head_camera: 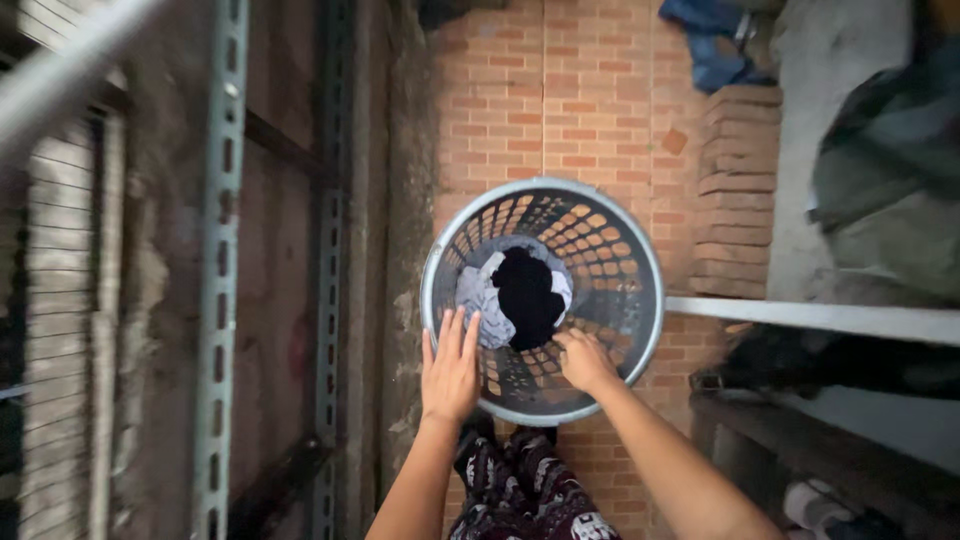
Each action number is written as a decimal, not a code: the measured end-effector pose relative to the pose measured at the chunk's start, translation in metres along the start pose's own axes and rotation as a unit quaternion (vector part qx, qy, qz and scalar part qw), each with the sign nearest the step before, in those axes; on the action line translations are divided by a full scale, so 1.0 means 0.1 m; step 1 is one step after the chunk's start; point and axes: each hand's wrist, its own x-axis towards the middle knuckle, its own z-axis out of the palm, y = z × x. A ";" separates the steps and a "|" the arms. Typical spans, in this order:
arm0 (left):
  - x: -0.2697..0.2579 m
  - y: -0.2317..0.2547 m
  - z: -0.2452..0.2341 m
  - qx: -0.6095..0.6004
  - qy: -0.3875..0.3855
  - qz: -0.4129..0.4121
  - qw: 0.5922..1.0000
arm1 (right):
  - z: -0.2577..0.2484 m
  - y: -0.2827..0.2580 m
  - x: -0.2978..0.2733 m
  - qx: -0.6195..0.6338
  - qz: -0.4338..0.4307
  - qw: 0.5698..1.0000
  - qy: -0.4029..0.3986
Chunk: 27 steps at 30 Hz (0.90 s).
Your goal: The person repeatedly takes shirts from a laundry basket, places them on hangers, and hangs them on a clothesline. The person handles red, black, orange, white, and gray shirts one at a time.
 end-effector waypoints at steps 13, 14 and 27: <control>0.23 -0.07 0.42 0.037 0.021 -0.033 0.999 | 0.88 -0.49 1.17 -0.234 -0.149 0.957 -0.084; 0.24 -0.07 0.40 0.033 0.025 -0.031 0.999 | 0.94 -0.54 1.26 -0.246 -0.161 0.952 -0.084; 0.23 -0.11 0.46 0.034 0.024 -0.035 0.998 | 1.51 -0.36 1.82 -0.206 0.010 0.945 -0.253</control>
